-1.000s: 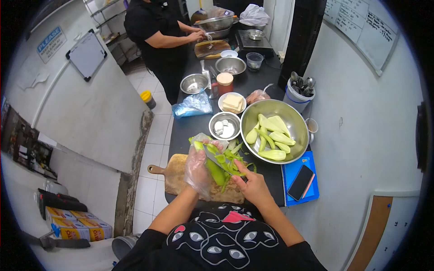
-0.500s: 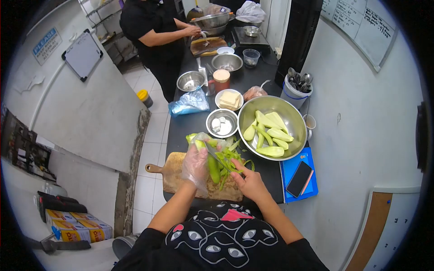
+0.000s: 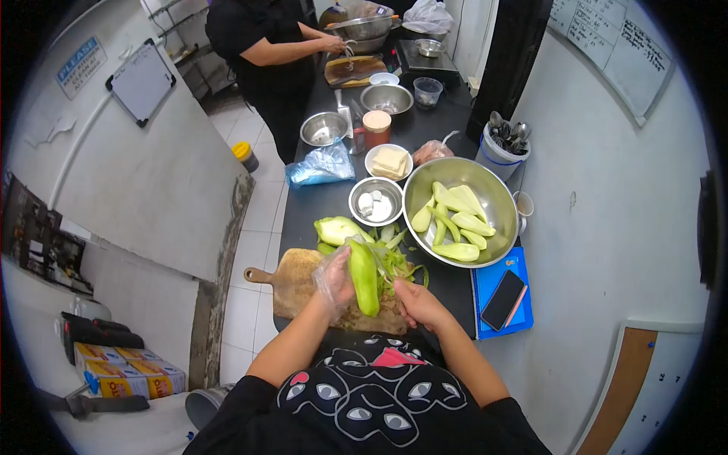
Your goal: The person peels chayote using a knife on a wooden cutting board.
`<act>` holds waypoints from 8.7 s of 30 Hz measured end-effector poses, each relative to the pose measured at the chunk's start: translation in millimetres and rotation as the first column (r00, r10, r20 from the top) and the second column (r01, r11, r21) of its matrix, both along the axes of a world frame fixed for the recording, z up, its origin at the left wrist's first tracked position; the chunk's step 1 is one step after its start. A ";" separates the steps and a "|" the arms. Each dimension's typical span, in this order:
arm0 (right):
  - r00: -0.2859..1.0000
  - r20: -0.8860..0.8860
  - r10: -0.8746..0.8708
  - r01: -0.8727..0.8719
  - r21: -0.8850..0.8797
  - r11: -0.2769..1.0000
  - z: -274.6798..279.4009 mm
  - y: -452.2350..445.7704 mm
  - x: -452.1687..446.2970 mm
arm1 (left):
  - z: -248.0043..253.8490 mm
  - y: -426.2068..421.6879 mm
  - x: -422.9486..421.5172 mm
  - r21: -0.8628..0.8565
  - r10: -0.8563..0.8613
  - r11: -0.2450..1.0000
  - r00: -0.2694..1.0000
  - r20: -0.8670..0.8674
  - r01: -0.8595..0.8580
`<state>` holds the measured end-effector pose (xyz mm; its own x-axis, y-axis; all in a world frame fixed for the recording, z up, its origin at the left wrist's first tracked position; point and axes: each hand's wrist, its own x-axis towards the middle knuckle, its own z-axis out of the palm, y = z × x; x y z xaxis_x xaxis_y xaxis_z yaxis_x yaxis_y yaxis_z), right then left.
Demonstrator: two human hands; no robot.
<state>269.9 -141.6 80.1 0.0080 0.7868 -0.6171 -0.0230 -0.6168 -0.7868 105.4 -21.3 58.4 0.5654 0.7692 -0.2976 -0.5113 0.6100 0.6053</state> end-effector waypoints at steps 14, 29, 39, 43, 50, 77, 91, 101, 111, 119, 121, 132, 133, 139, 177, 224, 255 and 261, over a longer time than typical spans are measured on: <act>0.689 0.721 -0.076 -0.232 0.319 0.919 24.2 -9.9 -13.2 | -25.5 25.0 6.2 0.446 0.264 0.884 0.636 -0.725 0.142; 0.785 0.586 -0.202 -0.142 0.487 0.862 -35.1 17.1 -19.9 | -6.0 -3.9 11.7 0.080 0.431 0.324 -0.072 -0.899 0.943; 0.993 0.098 -0.059 0.061 -0.014 0.998 -36.2 22.6 5.8 | 2.3 9.2 6.2 -0.013 -0.193 0.973 0.785 -0.588 0.229; 0.869 0.483 -0.108 -0.085 0.361 0.929 -36.6 3.9 -2.5 | -31.1 12.2 -12.8 -0.072 -0.090 0.995 0.880 -0.467 0.063; 0.833 0.553 -0.020 -0.195 0.327 0.925 -1.7 -10.9 -6.1 | -5.2 21.4 -8.2 -0.054 -0.075 0.997 0.839 -0.539 0.054; 0.988 0.061 -0.140 0.135 0.070 0.988 -5.5 22.2 1.1 | -56.7 20.4 -27.2 -0.225 -0.093 0.974 0.962 -0.257 0.034; 0.980 0.027 -0.198 0.169 0.413 0.895 -52.7 35.0 -25.6 | -0.9 -5.8 -0.7 -0.154 0.000 0.987 0.971 0.240 0.038; 0.924 -0.369 -0.096 0.197 0.244 0.950 8.5 24.4 -1.4 | 14.2 14.0 -14.3 0.047 -0.096 0.995 0.946 0.310 0.086; 0.940 -0.327 -0.097 0.163 0.180 0.970 5.4 29.9 -7.0 | -3.8 2.3 -4.0 0.689 0.127 0.658 0.857 -0.499 0.304; 0.928 -0.373 -0.017 0.115 0.244 0.963 23.1 20.3 -9.4 | -3.6 5.6 1.9 0.618 0.277 0.787 0.897 -0.346 -0.004; 0.893 -0.449 0.011 0.106 0.235 0.966 31.2 20.9 -9.9 | 15.2 4.0 12.9 0.519 0.239 0.821 0.969 0.061 -0.235; 0.870 0.492 -0.027 -0.204 0.410 0.889 50.6 19.5 -30.5 | 23.8 -3.9 6.2 -0.167 0.210 0.964 0.978 -0.012 -0.209; 0.781 0.619 -0.084 -0.279 0.466 0.840 48.2 17.8 -27.0 | 18.6 -1.8 2.1 -0.159 0.201 0.967 0.980 -0.009 -0.200; 0.639 0.748 -0.180 -0.331 0.478 0.814 42.6 3.1 -15.6 | -19.9 9.6 -2.2 0.513 0.455 0.827 0.810 -0.370 -0.230; 0.770 0.618 0.159 -0.491 0.415 0.766 42.3 -24.3 -1.7 | 61.0 42.0 -33.7 0.001 -0.023 1.000 0.993 0.115 0.023; 0.677 0.734 -0.053 -0.369 0.401 0.839 28.0 -17.0 -16.1 | 44.8 18.0 -11.8 -0.071 0.016 0.997 0.982 0.188 -0.003; 0.590 0.799 -0.118 -0.239 0.312 0.920 21.1 6.0 -11.7 | 6.0 6.8 -0.1 0.115 0.079 0.988 0.984 0.160 -0.098; 0.601 0.795 -0.079 -0.183 0.233 0.955 16.2 7.4 -9.0 | 9.3 -5.7 6.0 0.153 0.105 0.983 0.994 -0.041 -0.098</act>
<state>261.0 -134.1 96.3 0.3409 0.9270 -0.1561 0.7110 -0.3629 -0.6023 111.4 -27.0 67.7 0.4700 0.8598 -0.1995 -0.5337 0.4569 0.7116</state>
